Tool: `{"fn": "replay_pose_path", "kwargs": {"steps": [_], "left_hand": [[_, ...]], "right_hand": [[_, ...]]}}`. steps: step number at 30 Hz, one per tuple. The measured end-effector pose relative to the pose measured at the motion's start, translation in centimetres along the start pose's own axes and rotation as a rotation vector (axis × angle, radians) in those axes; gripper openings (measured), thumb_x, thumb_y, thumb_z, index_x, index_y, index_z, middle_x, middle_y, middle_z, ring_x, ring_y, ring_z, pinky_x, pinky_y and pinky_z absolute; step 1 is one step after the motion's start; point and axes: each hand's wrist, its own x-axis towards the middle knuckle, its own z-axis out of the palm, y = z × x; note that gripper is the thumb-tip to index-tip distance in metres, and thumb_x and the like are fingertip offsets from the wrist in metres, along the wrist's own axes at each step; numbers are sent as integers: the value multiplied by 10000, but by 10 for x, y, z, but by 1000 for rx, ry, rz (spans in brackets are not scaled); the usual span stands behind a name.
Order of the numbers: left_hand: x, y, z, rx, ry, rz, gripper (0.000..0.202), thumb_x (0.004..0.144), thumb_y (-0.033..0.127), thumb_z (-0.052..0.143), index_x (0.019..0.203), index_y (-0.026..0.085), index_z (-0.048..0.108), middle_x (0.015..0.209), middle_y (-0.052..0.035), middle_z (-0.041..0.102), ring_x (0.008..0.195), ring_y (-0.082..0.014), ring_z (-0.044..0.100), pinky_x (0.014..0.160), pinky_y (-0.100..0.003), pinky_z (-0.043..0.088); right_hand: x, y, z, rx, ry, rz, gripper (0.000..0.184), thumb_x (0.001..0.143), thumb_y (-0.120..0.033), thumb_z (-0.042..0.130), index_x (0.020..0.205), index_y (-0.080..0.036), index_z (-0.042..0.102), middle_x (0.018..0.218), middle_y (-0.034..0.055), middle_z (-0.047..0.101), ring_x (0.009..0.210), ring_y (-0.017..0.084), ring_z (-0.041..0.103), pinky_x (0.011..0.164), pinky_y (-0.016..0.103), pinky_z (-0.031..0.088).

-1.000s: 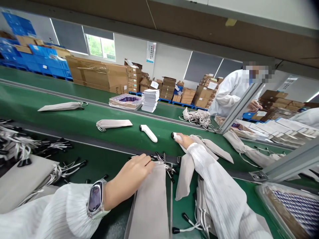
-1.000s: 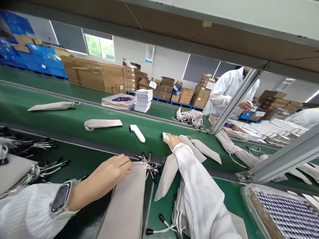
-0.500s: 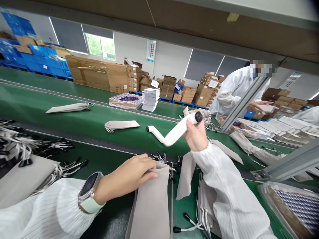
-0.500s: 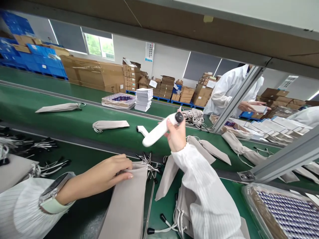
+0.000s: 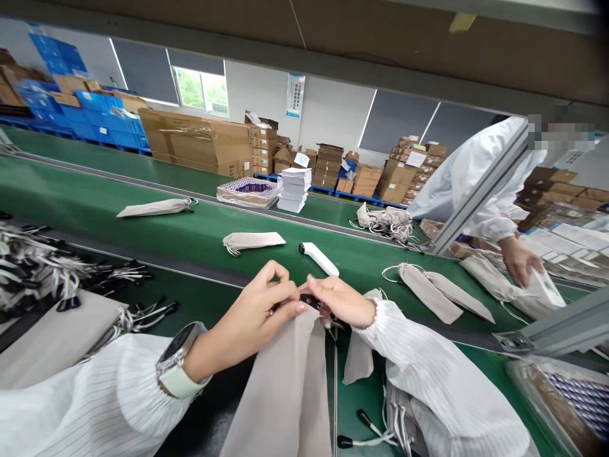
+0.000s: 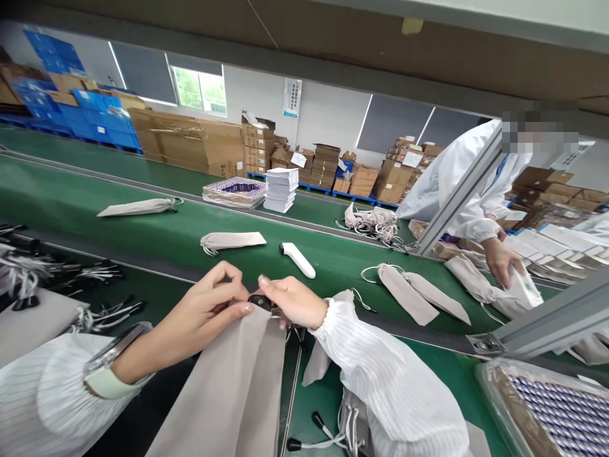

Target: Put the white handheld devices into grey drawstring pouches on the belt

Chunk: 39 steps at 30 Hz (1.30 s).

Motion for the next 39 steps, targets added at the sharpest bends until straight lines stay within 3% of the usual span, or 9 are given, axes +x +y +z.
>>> {"fn": "replay_pose_path", "kwargs": {"steps": [8,15,18,22,25,30,33,36,39], "left_hand": [[2,-2,-4,54,17,-57,235,843,318,364,738,178,522,823,-17,377,689,-111,438,635,-226,375],[1,5,-22,-103,-393,-337,353,835,428,305,621,170,417,555,34,361,490,-92,337,455,-195,292],[-2,13,-26,-370,-330,-406,346,829,447,307,642,174,409,528,46,259,441,-73,247,385,-172,235],[-10,20,-27,-541,-134,-342,314,837,438,311,748,180,466,519,49,240,421,-66,225,362,-161,209],[-12,23,-23,-476,-161,-189,287,854,376,317,764,175,500,537,36,355,444,-69,319,402,-162,289],[-8,9,2,-87,-234,-42,193,850,300,381,979,209,492,912,-15,521,824,-144,483,720,-229,390],[-9,-8,26,165,-313,33,299,812,272,473,1103,222,430,1038,-23,490,970,-192,428,819,-290,353],[-12,-15,40,380,-333,95,273,797,171,481,1067,205,453,986,-27,510,926,-204,438,771,-310,358],[-13,-12,40,592,-325,81,200,783,69,428,927,175,518,891,-41,533,833,-211,468,694,-320,354]], "right_hand": [[7,8,5,-205,276,-168,283,711,-407,529,857,-166,559,698,3,552,539,75,464,494,195,373],[16,18,-78,-583,1031,-249,315,694,-464,507,633,-156,536,509,-13,513,475,84,454,544,216,367],[11,15,-81,-401,797,-157,390,732,-507,416,708,-143,552,503,-11,527,410,65,405,454,199,349],[2,3,-14,-68,30,-210,567,579,-391,643,1073,-198,441,877,23,595,582,79,530,496,193,419],[0,-6,29,38,-133,-303,330,580,-310,659,850,-173,527,842,14,590,770,125,562,696,262,452],[-4,-13,-39,-242,887,-374,358,608,-308,613,915,-172,488,881,46,583,794,168,556,747,330,432],[-11,-4,-106,-705,1321,83,549,642,-346,568,1126,-166,379,979,112,555,904,253,528,771,407,392],[-14,13,-134,-1077,1245,611,587,649,-306,568,1180,-164,360,1074,182,498,986,335,474,783,494,334],[-13,23,-131,-1297,1064,773,511,673,-409,530,1118,-174,443,1081,186,488,1023,368,433,793,564,269]]}}
